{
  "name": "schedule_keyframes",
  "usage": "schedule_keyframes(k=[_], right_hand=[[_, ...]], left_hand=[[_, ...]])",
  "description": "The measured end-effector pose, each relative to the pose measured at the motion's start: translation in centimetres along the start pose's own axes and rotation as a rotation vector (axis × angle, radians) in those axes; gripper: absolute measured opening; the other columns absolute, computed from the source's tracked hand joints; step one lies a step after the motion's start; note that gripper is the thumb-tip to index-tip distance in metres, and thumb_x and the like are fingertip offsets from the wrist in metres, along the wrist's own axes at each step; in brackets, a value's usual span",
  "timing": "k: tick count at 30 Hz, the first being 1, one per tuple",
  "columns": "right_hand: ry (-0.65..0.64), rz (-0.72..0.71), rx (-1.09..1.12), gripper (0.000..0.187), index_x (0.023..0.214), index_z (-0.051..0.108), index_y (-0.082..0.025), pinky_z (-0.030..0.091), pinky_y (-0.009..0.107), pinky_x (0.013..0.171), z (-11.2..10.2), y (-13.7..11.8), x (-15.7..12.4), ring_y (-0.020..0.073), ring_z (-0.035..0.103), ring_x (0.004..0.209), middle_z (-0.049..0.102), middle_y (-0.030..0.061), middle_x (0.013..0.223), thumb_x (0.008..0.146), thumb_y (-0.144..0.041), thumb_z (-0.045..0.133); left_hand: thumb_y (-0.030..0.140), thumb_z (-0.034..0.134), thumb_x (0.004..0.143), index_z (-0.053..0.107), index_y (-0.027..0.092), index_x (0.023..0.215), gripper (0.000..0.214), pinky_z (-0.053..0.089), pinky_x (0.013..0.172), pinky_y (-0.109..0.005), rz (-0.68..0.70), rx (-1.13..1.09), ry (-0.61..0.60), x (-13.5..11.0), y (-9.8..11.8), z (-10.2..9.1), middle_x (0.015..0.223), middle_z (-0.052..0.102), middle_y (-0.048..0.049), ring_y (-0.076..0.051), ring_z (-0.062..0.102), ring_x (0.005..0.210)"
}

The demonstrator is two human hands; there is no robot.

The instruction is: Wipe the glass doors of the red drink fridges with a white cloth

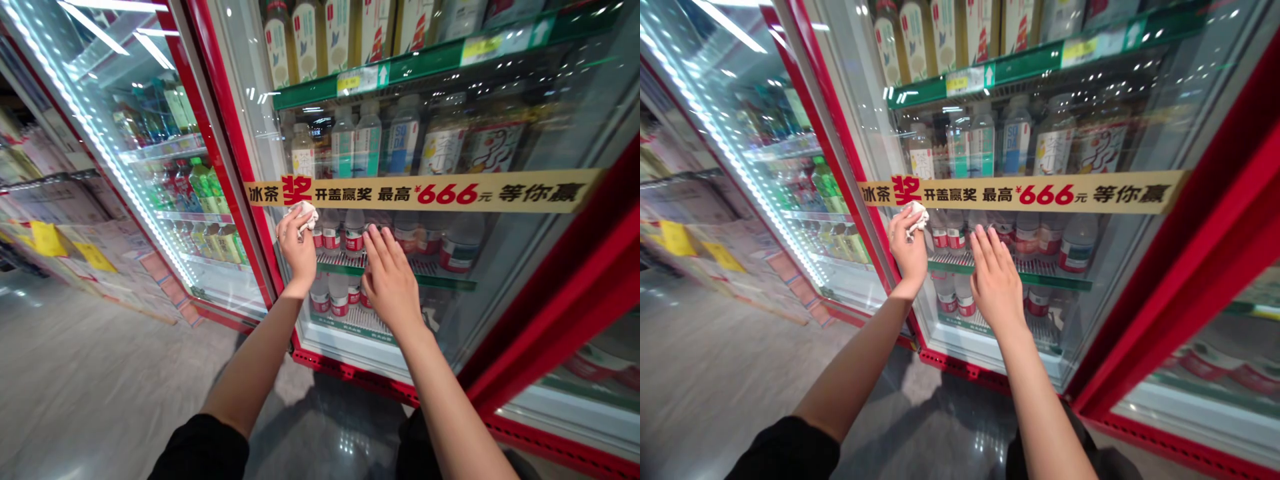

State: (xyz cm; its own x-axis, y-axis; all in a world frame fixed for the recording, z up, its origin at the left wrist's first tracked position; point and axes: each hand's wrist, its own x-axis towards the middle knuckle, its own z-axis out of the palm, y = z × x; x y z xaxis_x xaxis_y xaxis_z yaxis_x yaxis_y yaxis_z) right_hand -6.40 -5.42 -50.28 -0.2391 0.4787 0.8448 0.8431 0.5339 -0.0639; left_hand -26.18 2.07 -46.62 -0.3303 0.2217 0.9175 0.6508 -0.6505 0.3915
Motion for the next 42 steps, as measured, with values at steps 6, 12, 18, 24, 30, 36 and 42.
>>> schedule_keyframes(k=[6, 12, 18, 24, 30, 36, 42], right_hand=[[-0.003, 0.006, -0.003, 0.093, 0.179, 0.000, -0.025, 0.036, 0.059, 0.136, -0.1, -0.1, 0.1, 0.0313, 0.030, 0.170, 0.036, 0.0113, 0.181, 0.101, -0.008, 0.048], [-0.012, -0.019, 0.015, 0.093, 0.179, 0.001, -0.024, 0.035, 0.059, 0.136, 0.4, -0.6, 0.2, 0.0306, 0.030, 0.170, 0.035, 0.0119, 0.181, 0.100, -0.009, 0.049], [-0.008, -0.003, 0.017, 0.093, 0.179, 0.001, -0.026, 0.034, 0.060, 0.136, 0.4, -0.5, 0.2, 0.0317, 0.032, 0.169, 0.034, 0.0114, 0.181, 0.101, -0.009, 0.049], [-0.008, -0.015, 0.018, 0.092, 0.179, 0.000, -0.025, 0.035, 0.059, 0.136, 0.6, -0.8, 0.2, 0.0303, 0.031, 0.169, 0.036, 0.0109, 0.181, 0.102, -0.009, 0.047], [-0.015, -0.013, 0.020, 0.091, 0.179, 0.003, -0.024, 0.036, 0.060, 0.136, 0.6, -0.6, 0.1, 0.0307, 0.031, 0.169, 0.036, 0.0122, 0.181, 0.101, -0.010, 0.048], [-0.006, 0.011, 0.005, 0.089, 0.179, 0.007, -0.024, 0.035, 0.060, 0.136, 0.3, -0.3, -0.1, 0.0309, 0.030, 0.170, 0.036, 0.0112, 0.181, 0.101, -0.010, 0.048], [-0.008, -0.002, 0.007, 0.086, 0.179, 0.008, -0.024, 0.036, 0.059, 0.136, 0.8, -0.4, -0.1, 0.0300, 0.030, 0.170, 0.036, 0.0114, 0.181, 0.103, -0.010, 0.045]], left_hand=[[0.002, 0.059, 0.095, 0.075, 0.026, 0.112, 0.034, 0.052, 0.121, -0.046, 0.012, 0.027, 0.004, -2.3, 0.7, 0.6, 0.131, 0.078, -0.0069, -0.022, 0.068, 0.132], [0.001, 0.056, 0.095, 0.075, 0.027, 0.112, 0.036, 0.052, 0.121, -0.047, 0.105, 0.069, -0.064, 0.1, 0.3, -0.1, 0.129, 0.079, -0.0043, -0.021, 0.069, 0.130], [0.001, 0.055, 0.093, 0.072, 0.027, 0.111, 0.035, 0.056, 0.117, -0.042, 0.104, 0.113, 0.018, -0.7, -0.5, -0.5, 0.128, 0.078, -0.0050, -0.020, 0.071, 0.129], [-0.002, 0.055, 0.094, 0.074, 0.027, 0.109, 0.037, 0.057, 0.114, -0.045, 0.174, 0.120, -0.046, -0.9, 1.3, 0.7, 0.126, 0.080, -0.0047, -0.021, 0.072, 0.125], [-0.002, 0.056, 0.094, 0.075, 0.027, 0.112, 0.039, 0.050, 0.123, -0.048, 0.091, 0.068, -0.084, 0.5, 1.0, -0.3, 0.129, 0.078, -0.0038, -0.022, 0.069, 0.130], [-0.002, 0.057, 0.093, 0.075, 0.026, 0.110, 0.038, 0.052, 0.120, -0.048, 0.062, 0.074, -0.122, -2.4, 1.3, -0.4, 0.130, 0.078, -0.0057, -0.023, 0.068, 0.129], [-0.002, 0.054, 0.095, 0.075, 0.026, 0.110, 0.038, 0.052, 0.120, -0.047, 0.199, 0.074, -0.148, -0.1, 2.5, 0.8, 0.128, 0.079, -0.0040, -0.021, 0.069, 0.128]])
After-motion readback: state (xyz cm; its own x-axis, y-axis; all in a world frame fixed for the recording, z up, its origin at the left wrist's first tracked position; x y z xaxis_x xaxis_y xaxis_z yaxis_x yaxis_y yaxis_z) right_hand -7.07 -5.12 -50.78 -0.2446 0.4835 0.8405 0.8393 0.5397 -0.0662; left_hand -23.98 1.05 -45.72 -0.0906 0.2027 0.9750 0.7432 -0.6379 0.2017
